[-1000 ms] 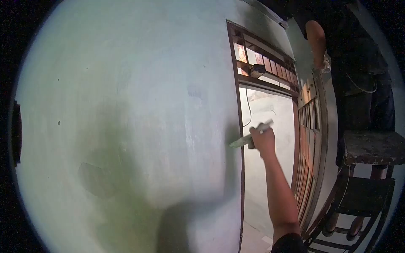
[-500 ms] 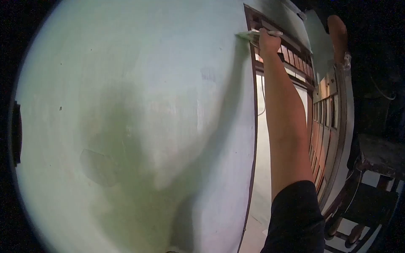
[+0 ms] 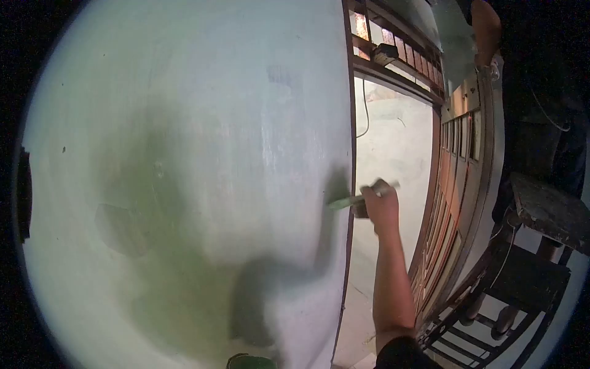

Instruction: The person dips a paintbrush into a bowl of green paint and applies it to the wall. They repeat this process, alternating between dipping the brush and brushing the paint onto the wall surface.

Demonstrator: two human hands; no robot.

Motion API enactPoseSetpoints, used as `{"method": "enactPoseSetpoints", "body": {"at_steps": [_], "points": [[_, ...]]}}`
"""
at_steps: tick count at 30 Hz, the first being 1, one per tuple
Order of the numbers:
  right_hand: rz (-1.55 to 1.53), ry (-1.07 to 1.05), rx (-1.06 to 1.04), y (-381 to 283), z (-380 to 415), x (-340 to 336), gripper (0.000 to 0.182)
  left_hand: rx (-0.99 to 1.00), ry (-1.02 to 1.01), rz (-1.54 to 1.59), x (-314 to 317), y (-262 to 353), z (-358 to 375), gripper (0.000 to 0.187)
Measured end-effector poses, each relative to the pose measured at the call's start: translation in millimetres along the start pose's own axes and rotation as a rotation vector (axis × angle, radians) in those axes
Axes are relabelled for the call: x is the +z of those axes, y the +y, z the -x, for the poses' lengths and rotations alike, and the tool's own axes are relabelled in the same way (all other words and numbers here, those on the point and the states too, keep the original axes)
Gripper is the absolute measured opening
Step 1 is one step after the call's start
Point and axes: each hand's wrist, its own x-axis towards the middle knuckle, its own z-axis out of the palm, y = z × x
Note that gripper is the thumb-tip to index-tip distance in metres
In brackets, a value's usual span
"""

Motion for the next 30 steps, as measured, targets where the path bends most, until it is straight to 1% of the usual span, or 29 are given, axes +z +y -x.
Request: {"method": "enactPoseSetpoints", "body": {"at_steps": [1, 2, 3, 4, 5, 6, 7, 8, 9, 11, 12, 14, 15, 16, 17, 18, 19, 20, 21, 22, 23, 24, 25, 26, 27, 28, 29, 30], "points": [[0.164, -0.032, -0.096, 4, -22, 2, 0.021, -0.008, -0.011, 0.014, 1, 1, 1, 0.116], [0.154, 0.009, -0.086, -14, -40, 16, 0.028, -0.009, -0.013, 0.021, 3, 1, 2, 0.116], [0.192, -0.022, -0.044, -45, -56, 26, 0.032, -0.024, -0.014, 0.04, 4, 2, 3, 0.116], [0.286, -0.08, -0.048, -49, -107, 33, 0.036, -0.036, -0.012, 0.057, 4, 4, 2, 0.117], [0.258, -0.086, -0.126, -69, -146, 40, 0.039, -0.022, -0.004, 0.059, 3, 3, 1, 0.117], [0.311, -0.001, -0.198, -110, -161, 49, 0.04, -0.023, 0.005, 0.025, 3, 1, 0, 0.116], [0.193, 0.057, -0.288, -141, -184, 56, 0.04, -0.031, 0.015, -0.009, 3, 0, 0, 0.116], [0.163, 0.067, -0.29, -158, -251, 59, 0.039, -0.028, 0.022, -0.004, 2, 0, 0, 0.116], [-0.153, 0.022, -0.165, -196, -241, 66, 0.036, -0.016, 0.021, 0.001, 1, 1, -3, 0.116], [-0.097, 0.209, -0.337, -229, -314, 63, 0.035, 0.001, 0.021, -0.002, -3, 3, -7, 0.115], [-0.108, 0.21, -0.34, -238, -304, 65, 0.035, 0.002, 0.03, -0.058, -6, 2, -7, 0.115], [-0.499, 0.405, -0.633, -253, -259, 70, 0.032, 0.005, 0.046, -0.118, -12, -2, -8, 0.116], [-0.501, 0.403, -0.631, -242, -254, 72, 0.032, 0.034, 0.062, -0.099, -13, -7, -8, 0.116], [-0.459, 0.315, -0.633, -220, -254, 72, 0.029, 0.052, 0.073, -0.082, -15, -14, -4, 0.117], [-0.41, 0.232, -0.63, -193, -249, 70, 0.027, 0.035, 0.066, -0.083, -34, -80, -1, 0.117], [-0.437, 0.255, -0.708, -160, -236, 69, 0.023, -0.029, -0.053, -0.53, -47, -140, -2, 0.117], [-0.462, 0.278, -0.79, -128, -210, 69, 0.02, -0.086, -0.181, -0.974, -77, -247, 19, 0.118], [-0.403, 0.32, -0.665, -101, -169, 66, 0.016, -0.091, -0.195, -0.966, -77, -244, 21, 0.118], [-0.456, 0.212, -0.579, -60, -148, 58, 0.016, -0.106, -0.222, -0.978, -79, -237, 24, 0.116], [-0.358, 0.248, -0.513, -31, -107, 53, 0.015, -0.122, -0.249, -0.993, -78, -220, 24, 0.114], [-0.324, 0.322, -0.389, -13, -60, 51, 0.015, -0.129, -0.263, -0.991, -75, -196, 19, 0.114], [-0.249, 0.253, -0.289, 27, -33, 37, 0.023, -0.109, -0.232, -0.818, -65, -158, 16, 0.113], [-0.101, 0.243, -0.146, 59, -2, 24, 0.021, -0.094, -0.198, -0.64, -50, -114, 8, 0.112], [-0.105, 0.223, -0.078, 74, 30, 17, 0.013, -0.077, -0.155, -0.462, -35, -71, 5, 0.111], [-0.109, 0.198, -0.011, 80, 50, 13, 0.01, -0.062, -0.105, -0.281, -18, -31, -2, 0.11], [-0.095, 0.194, 0.005, 76, 53, 8, 0.01, -0.051, -0.048, -0.103, -6, -6, -7, 0.108], [-0.082, 0.237, -0.033, 68, 49, 4, 0.011, -0.04, 0.011, 0.07, 7, 20, -6, 0.107], [-0.07, 0.282, -0.067, 56, 43, 1, 0.012, -0.105, 0.007, 0.134, 11, 24, -4, 0.105]]}}
